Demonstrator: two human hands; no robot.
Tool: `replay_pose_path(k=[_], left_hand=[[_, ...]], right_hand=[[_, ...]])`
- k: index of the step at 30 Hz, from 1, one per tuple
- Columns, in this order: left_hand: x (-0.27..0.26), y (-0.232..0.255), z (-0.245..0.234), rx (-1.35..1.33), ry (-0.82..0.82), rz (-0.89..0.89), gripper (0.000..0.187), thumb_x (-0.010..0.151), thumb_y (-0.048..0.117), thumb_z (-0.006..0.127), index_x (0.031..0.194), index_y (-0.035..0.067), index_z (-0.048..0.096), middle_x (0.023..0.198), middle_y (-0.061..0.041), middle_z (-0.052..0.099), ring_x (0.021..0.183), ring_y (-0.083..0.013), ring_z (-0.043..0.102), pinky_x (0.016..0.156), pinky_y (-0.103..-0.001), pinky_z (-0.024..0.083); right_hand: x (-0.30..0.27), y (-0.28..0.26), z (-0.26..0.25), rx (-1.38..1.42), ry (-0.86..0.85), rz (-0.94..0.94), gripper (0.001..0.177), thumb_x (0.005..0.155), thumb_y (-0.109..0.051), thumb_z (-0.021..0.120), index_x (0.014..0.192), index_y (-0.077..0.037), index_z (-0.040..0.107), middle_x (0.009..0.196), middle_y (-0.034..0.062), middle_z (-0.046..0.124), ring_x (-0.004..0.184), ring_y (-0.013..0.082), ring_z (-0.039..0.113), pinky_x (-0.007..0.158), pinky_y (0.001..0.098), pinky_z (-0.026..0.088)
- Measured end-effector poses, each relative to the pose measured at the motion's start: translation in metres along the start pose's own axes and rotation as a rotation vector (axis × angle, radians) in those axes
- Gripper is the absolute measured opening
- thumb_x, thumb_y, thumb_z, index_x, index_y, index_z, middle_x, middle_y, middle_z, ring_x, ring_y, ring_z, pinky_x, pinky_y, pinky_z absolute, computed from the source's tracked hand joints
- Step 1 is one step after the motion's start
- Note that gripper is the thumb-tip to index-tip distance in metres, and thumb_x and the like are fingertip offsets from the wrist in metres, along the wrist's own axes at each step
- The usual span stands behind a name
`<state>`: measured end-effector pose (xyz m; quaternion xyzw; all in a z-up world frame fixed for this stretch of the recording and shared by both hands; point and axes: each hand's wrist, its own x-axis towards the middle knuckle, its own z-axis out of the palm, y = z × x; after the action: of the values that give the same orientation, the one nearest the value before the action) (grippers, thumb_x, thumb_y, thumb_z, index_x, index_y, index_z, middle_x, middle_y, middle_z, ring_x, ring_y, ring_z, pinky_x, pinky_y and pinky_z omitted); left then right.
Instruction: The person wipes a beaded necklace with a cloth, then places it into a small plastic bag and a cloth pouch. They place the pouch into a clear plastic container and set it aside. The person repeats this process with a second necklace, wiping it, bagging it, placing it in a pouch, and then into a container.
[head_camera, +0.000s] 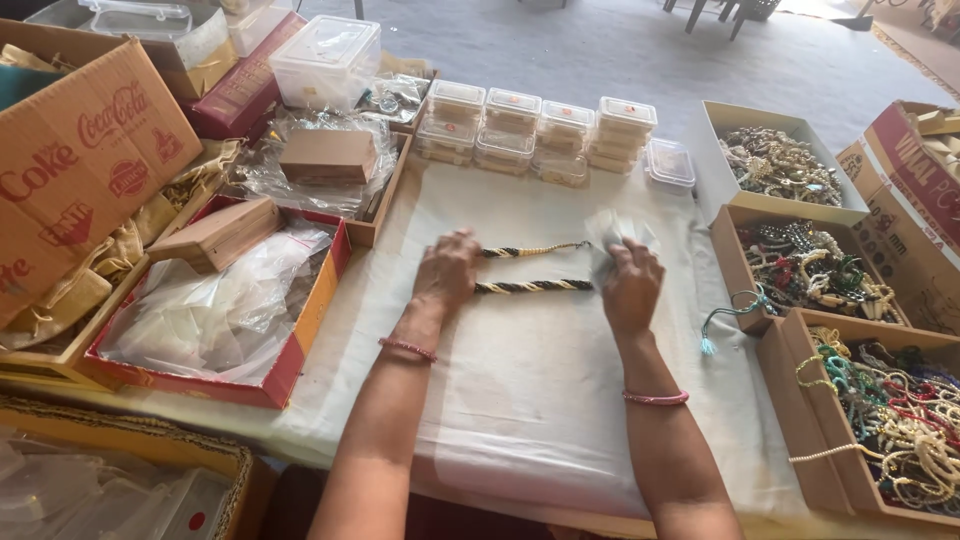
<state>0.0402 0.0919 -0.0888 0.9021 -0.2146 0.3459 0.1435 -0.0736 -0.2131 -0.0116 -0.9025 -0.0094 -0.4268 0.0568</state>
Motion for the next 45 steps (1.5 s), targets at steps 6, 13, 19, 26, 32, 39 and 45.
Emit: replay_pose_path(k=[6,13,19,26,32,39,45], left_hand=[[0.019,0.037,-0.074,-0.290,-0.259,0.026,0.019,0.084,0.021,0.075,0.100,0.011,0.077,0.115,-0.011,0.070,0.113,-0.0298,0.063,0.097,-0.047,0.049],[0.017,0.024,-0.073,-0.352,-0.356,-0.090,0.019,0.080,0.020,0.076,0.098,0.025,0.081,0.107,-0.005,0.068,0.109,-0.0287,0.064,0.098,-0.040,0.052],[0.026,0.017,-0.095,-0.227,-0.442,-0.330,0.014,0.089,0.029,0.073,0.099,0.033,0.082,0.107,-0.003,0.067,0.106,-0.0242,0.068,0.096,-0.038,0.055],[0.017,0.036,-0.080,0.095,-0.383,-0.165,0.021,0.091,0.029,0.064,0.105,0.021,0.077,0.123,-0.007,0.067,0.118,-0.0214,0.063,0.101,-0.043,0.047],[0.023,0.057,-0.097,-0.076,-0.405,0.105,0.034,0.092,0.031,0.058,0.122,0.022,0.070,0.132,-0.007,0.068,0.127,-0.0225,0.058,0.109,-0.049,0.038],[0.017,0.013,-0.084,0.217,-0.341,-0.287,0.042,0.101,0.050,0.058,0.104,0.014,0.078,0.109,-0.006,0.076,0.104,-0.0216,0.068,0.108,-0.053,0.038],[0.010,-0.005,-0.068,0.227,-0.256,-0.255,0.023,0.092,0.037,0.071,0.092,0.016,0.080,0.102,-0.004,0.077,0.099,-0.0206,0.070,0.100,-0.046,0.044]], right_hand=[[0.003,-0.101,0.026,0.209,-0.245,-0.393,0.056,0.097,-0.012,0.053,0.152,-0.012,0.053,0.147,0.0124,0.054,0.136,0.0340,0.051,0.116,0.0477,0.033],[0.015,-0.071,0.065,0.102,-0.450,-0.247,0.045,0.103,-0.037,0.050,0.140,-0.013,0.055,0.148,0.0100,0.053,0.137,0.0287,0.048,0.115,0.0547,0.026],[0.015,0.012,0.060,-0.091,-0.567,0.202,0.034,0.104,-0.026,0.051,0.133,-0.016,0.067,0.129,0.0090,0.068,0.121,0.0280,0.063,0.103,0.0458,0.048],[0.016,-0.014,0.028,0.022,-0.027,0.033,0.028,0.098,-0.012,0.067,0.126,-0.014,0.066,0.128,0.0109,0.068,0.119,0.0329,0.064,0.104,0.0454,0.048],[0.002,-0.105,0.012,0.320,-0.265,-0.430,0.055,0.089,-0.004,0.060,0.144,-0.008,0.057,0.139,0.0199,0.061,0.123,0.0366,0.060,0.103,0.0495,0.047],[-0.002,-0.029,0.052,-0.047,-0.340,-0.072,0.019,0.094,-0.009,0.057,0.093,-0.012,0.075,0.102,0.0087,0.074,0.103,0.0275,0.070,0.094,0.0453,0.051],[0.000,0.038,0.035,-0.194,-0.093,0.269,0.011,0.089,-0.014,0.066,0.086,-0.016,0.076,0.094,0.0073,0.073,0.092,0.0275,0.069,0.082,0.0496,0.046]])
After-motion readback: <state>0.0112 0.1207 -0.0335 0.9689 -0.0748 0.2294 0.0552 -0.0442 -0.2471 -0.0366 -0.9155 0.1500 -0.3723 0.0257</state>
